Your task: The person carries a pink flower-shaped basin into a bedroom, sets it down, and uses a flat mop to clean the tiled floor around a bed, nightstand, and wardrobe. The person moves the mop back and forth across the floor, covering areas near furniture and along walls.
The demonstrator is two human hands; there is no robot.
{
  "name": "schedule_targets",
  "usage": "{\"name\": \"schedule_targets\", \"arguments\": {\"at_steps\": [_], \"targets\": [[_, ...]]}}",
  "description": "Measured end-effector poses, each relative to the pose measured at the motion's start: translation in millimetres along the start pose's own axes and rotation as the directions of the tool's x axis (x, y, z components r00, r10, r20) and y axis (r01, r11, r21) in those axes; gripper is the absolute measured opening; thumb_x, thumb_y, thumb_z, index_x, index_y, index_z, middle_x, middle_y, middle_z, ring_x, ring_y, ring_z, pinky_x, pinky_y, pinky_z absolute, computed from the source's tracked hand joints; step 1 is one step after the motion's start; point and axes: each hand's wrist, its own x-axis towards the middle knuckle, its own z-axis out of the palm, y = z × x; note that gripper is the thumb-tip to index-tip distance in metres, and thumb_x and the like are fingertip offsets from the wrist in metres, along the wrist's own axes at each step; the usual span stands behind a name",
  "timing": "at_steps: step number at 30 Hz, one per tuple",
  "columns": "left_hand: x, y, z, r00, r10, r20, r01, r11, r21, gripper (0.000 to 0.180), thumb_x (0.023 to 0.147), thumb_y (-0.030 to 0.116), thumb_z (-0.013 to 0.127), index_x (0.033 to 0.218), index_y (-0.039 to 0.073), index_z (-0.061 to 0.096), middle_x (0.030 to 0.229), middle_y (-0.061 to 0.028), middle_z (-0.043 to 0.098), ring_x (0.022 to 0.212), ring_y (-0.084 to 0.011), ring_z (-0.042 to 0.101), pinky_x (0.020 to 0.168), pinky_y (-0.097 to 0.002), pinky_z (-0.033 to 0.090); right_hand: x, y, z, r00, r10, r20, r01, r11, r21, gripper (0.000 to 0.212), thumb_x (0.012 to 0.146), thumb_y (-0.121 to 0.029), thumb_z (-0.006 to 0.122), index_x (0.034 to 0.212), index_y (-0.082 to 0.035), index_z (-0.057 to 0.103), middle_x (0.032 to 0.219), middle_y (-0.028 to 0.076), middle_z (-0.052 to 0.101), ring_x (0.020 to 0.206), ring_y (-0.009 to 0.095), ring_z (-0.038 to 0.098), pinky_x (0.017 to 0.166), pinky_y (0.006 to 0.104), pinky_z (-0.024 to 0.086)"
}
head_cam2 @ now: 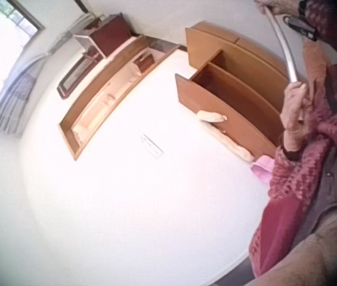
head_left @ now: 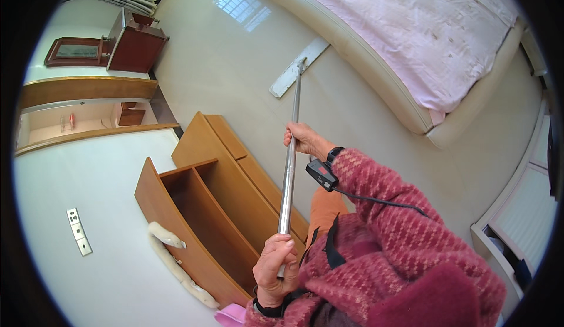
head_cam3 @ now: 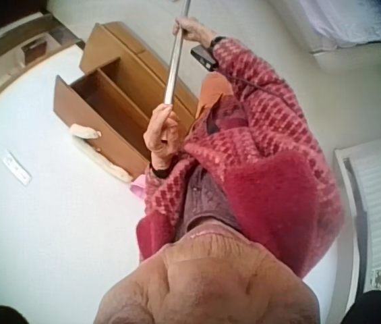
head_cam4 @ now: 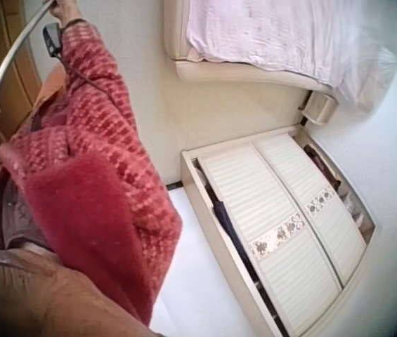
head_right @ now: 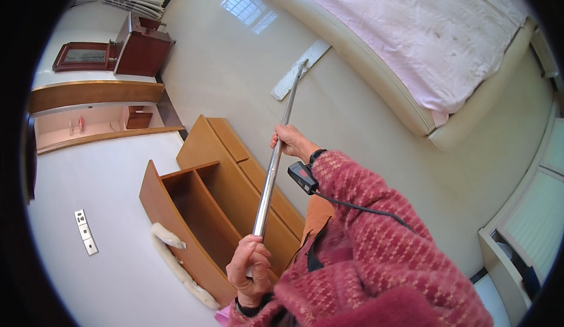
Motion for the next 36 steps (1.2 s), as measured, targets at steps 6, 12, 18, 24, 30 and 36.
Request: {"name": "schedule_targets", "arguments": {"at_steps": [6, 12, 18, 24, 30, 36], "targets": [[119, -77, -50, 0.997, 0.067, -0.036, -0.067, 0.998, 0.012, 0.027, 0.087, 0.013, 0.051, 0.109, -0.003, 0.051, 0.055, -0.0018, 0.048, 0.056, -0.0155, 0.051, 0.078, -0.0409, 0.046, 112, -63, 79, 0.999, -0.051, 0.004, 0.051, 0.986, -0.156, 0.007, 0.083, -0.003, 0.039, 0.077, 0.0, 0.036, 0.06, 0.005, 0.039, 0.049, 0.015, 0.041, 0.044, 0.03, 0.042], [257, -149, -104, 0.999, 0.041, 0.006, -0.041, 0.999, 0.034, 0.025, 0.089, 0.017, 0.049, 0.104, -0.003, 0.053, 0.052, -0.0011, 0.047, 0.053, -0.0151, 0.05, 0.08, -0.0401, 0.045, 233, -133, 160, 0.996, 0.027, -0.08, -0.031, 0.998, -0.047, 0.01, 0.082, -0.005, 0.038, 0.074, 0.0, 0.037, 0.06, 0.007, 0.041, 0.05, 0.016, 0.042, 0.044, 0.0303, 0.043], [371, -198, -159, 0.999, 0.04, -0.013, -0.039, 0.998, 0.058, 0.023, 0.089, 0.014, 0.049, 0.104, -0.003, 0.053, 0.052, -0.0012, 0.047, 0.055, -0.0155, 0.05, 0.08, -0.0406, 0.045, 325, -185, 239, 1.0, 0.0, -0.017, -0.001, 0.998, -0.069, 0.009, 0.083, -0.006, 0.038, 0.075, -0.001, 0.037, 0.059, 0.007, 0.04, 0.05, 0.016, 0.043, 0.046, 0.0313, 0.045], [514, -257, -191, 0.993, -0.071, -0.098, 0.076, 0.996, 0.038, 0.02, 0.077, -0.002, 0.057, 0.098, -0.003, 0.059, 0.067, -0.0048, 0.055, 0.066, -0.0183, 0.056, 0.079, -0.0395, 0.047, 444, -274, 326, 0.999, 0.03, -0.021, -0.032, 0.995, -0.09, 0.009, 0.083, -0.007, 0.039, 0.076, -0.002, 0.035, 0.059, 0.005, 0.039, 0.049, 0.015, 0.042, 0.045, 0.0293, 0.044], [659, -291, -232, 1.0, -0.025, 0.012, 0.024, 0.995, 0.093, 0.025, 0.075, -0.004, 0.059, 0.1, -0.002, 0.06, 0.067, -0.004, 0.055, 0.066, -0.0188, 0.056, 0.08, -0.0396, 0.047, 537, -350, 419, 0.995, 0.101, 0.026, -0.101, 0.995, 0.005, 0.01, 0.082, -0.005, 0.04, 0.075, -0.004, 0.034, 0.059, 0.003, 0.038, 0.049, 0.012, 0.039, 0.042, 0.0259, 0.04], [747, -341, -286, 1.0, -0.023, -0.01, 0.024, 0.991, 0.133, 0.017, 0.079, -0.001, 0.057, 0.095, -0.003, 0.059, 0.065, -0.0061, 0.054, 0.064, -0.0196, 0.055, 0.079, -0.0402, 0.048, 620, -380, 492, 0.993, 0.118, 0.016, -0.118, 0.993, 0.026, 0.009, 0.082, -0.005, 0.041, 0.075, -0.005, 0.034, 0.059, 0.002, 0.037, 0.048, 0.011, 0.037, 0.042, 0.0255, 0.038]]}}
